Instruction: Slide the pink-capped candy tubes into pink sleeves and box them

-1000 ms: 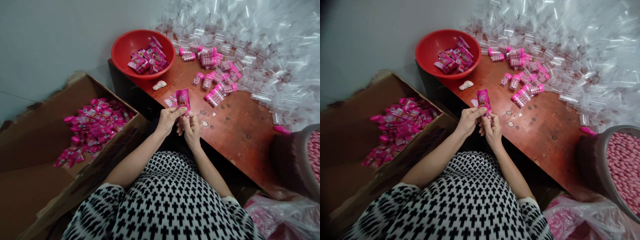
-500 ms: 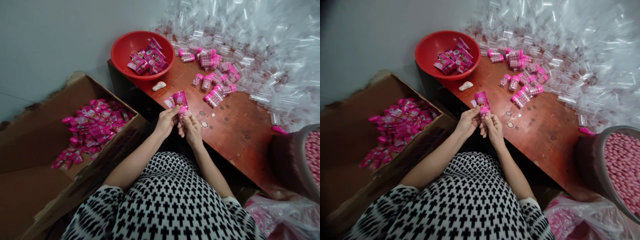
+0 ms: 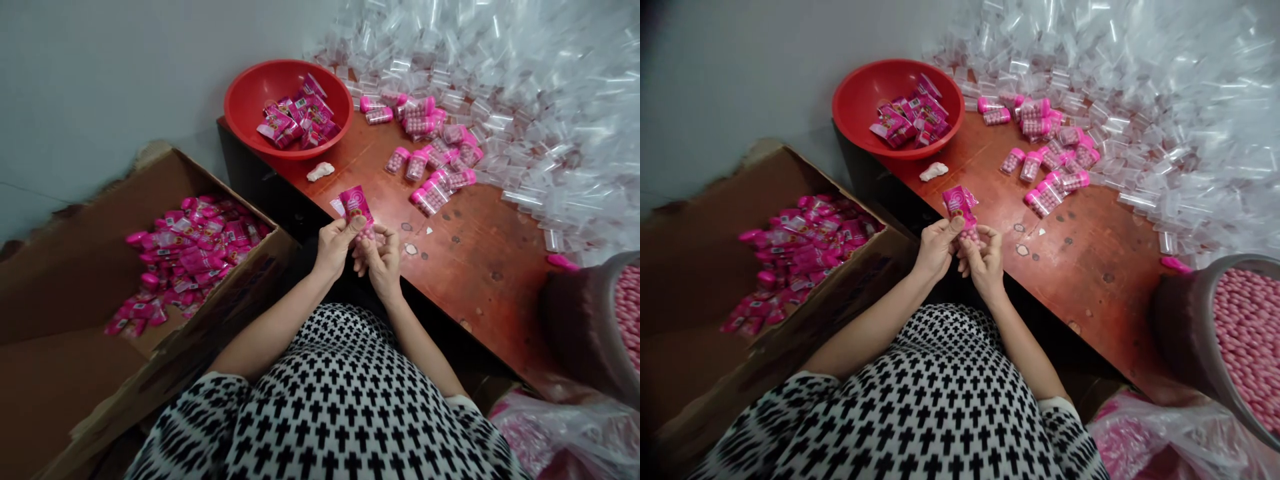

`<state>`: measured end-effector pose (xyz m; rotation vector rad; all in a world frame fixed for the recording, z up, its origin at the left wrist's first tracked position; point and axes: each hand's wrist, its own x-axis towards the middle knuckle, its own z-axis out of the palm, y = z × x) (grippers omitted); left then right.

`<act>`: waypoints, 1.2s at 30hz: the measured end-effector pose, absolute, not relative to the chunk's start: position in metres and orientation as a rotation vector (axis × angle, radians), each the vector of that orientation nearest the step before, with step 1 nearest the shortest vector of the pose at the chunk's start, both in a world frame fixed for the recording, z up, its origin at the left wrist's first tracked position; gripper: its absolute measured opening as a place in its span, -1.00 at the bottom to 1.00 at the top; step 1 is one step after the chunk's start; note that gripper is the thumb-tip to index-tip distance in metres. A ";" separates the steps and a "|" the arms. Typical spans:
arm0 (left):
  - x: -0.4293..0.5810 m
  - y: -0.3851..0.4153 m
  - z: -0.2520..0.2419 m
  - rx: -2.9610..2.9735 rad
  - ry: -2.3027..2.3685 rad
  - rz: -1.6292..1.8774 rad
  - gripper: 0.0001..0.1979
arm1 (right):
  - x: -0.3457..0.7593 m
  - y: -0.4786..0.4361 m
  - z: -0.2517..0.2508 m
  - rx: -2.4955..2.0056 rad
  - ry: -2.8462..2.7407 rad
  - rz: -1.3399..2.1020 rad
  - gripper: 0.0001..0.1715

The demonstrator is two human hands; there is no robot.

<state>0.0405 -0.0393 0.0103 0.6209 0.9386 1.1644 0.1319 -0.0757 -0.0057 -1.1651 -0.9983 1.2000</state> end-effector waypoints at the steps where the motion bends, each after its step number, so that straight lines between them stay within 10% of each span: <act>1: 0.040 -0.038 0.011 0.615 0.911 1.145 -0.59 | 0.131 -0.077 -0.006 -1.180 -1.020 1.171 -0.58; 16: 0.035 -0.054 0.019 0.570 0.761 0.986 -0.59 | 0.128 -0.079 -0.003 -1.004 -0.780 1.381 -0.57; 27: 0.042 -0.045 0.006 0.555 0.902 1.238 -0.71 | 0.140 -0.083 -0.008 -1.471 -1.452 0.595 -0.40; 36: 0.032 -0.047 -0.002 1.148 1.091 1.286 -0.74 | 0.146 -0.075 0.010 -1.019 -0.493 1.540 -0.76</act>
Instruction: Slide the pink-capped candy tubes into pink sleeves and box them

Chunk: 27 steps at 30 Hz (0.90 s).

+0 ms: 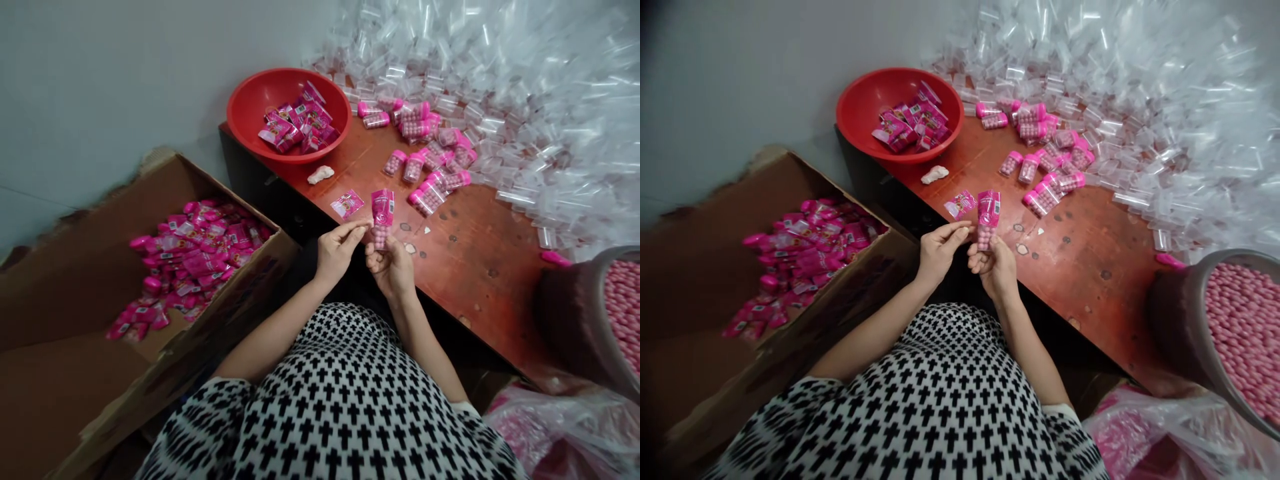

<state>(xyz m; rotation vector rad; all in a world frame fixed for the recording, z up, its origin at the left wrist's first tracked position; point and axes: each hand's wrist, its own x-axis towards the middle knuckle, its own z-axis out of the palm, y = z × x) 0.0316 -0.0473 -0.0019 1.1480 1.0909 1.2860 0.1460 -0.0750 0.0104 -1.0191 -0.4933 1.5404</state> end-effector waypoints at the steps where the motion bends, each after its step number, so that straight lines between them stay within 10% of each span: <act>1: 0.031 -0.047 -0.001 1.219 1.124 1.286 -0.77 | 0.146 -0.076 0.012 -0.991 -0.426 1.587 -0.76; 27: 0.009 -0.049 0.021 2.115 1.286 1.524 -0.85 | 0.119 -0.093 0.017 -0.922 -0.475 1.598 -0.72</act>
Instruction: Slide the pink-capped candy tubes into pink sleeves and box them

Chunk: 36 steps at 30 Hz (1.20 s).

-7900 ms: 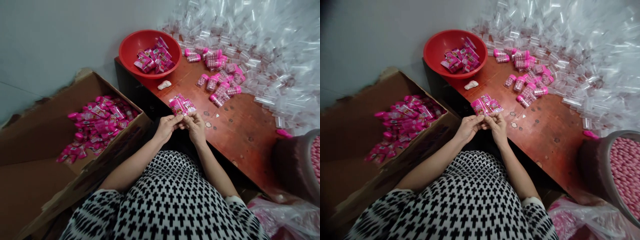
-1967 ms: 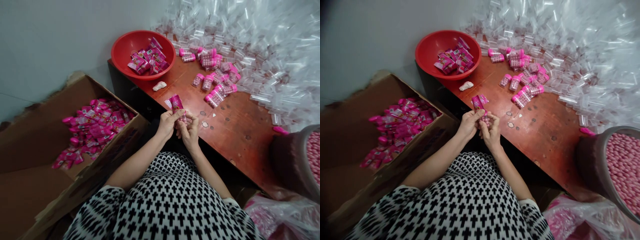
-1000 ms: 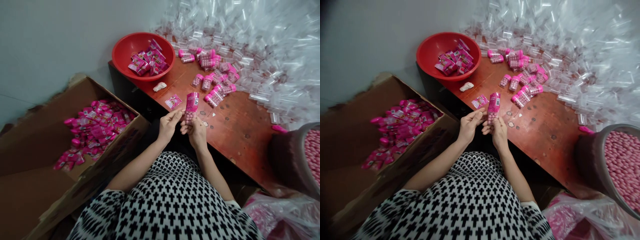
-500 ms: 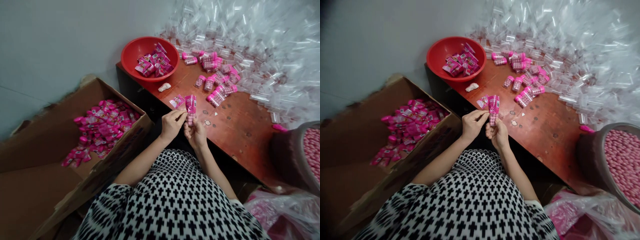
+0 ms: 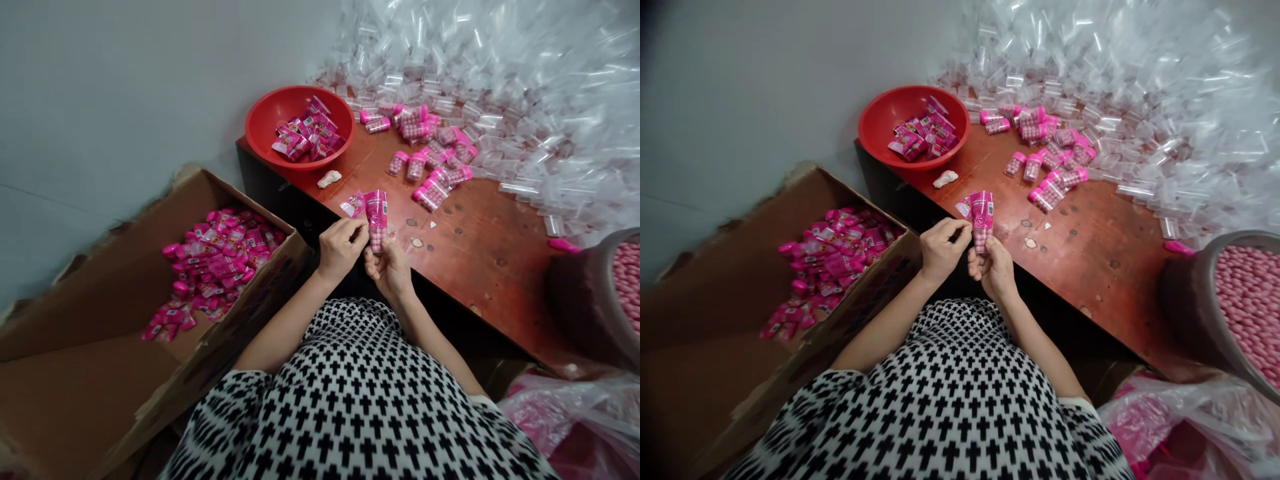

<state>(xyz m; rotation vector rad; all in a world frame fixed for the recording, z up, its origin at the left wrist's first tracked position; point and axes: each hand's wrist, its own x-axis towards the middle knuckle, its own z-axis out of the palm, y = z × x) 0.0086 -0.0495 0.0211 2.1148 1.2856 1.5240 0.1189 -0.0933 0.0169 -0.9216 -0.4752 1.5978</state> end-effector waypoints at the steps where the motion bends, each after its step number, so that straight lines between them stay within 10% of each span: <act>1: 0.009 -0.051 0.022 2.076 1.266 1.533 -0.86 | 0.119 -0.093 0.017 -0.913 -0.478 1.598 -0.71; 36: 0.004 -0.050 0.015 2.229 1.298 1.493 -0.84 | 0.112 -0.095 0.018 -0.915 -0.529 1.547 -0.70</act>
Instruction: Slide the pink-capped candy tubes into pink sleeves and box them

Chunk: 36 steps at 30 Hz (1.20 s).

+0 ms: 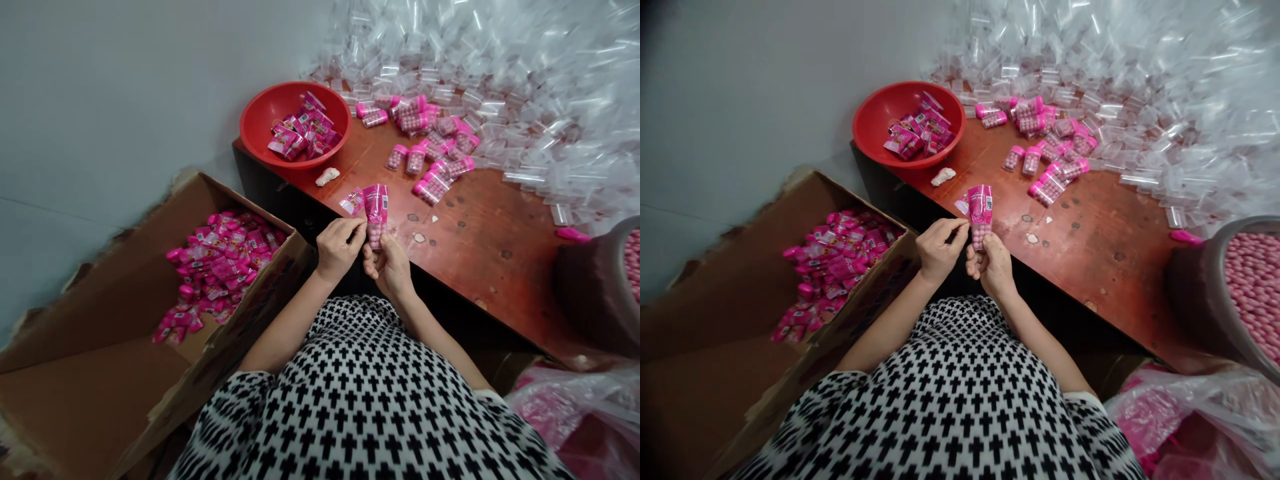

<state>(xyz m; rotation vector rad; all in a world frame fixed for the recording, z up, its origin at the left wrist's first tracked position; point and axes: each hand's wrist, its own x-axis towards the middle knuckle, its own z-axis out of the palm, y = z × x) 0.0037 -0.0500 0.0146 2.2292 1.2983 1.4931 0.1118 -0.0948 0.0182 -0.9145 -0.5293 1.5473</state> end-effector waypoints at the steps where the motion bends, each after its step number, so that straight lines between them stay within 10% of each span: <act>1: 0.004 -0.050 0.015 2.209 1.279 1.492 -0.85 | 0.112 -0.095 0.018 -0.913 -0.530 1.546 -0.70; 36: -0.005 -0.047 0.014 2.632 1.064 1.399 -0.81 | 0.105 -0.096 0.006 -0.951 -0.540 1.410 -0.76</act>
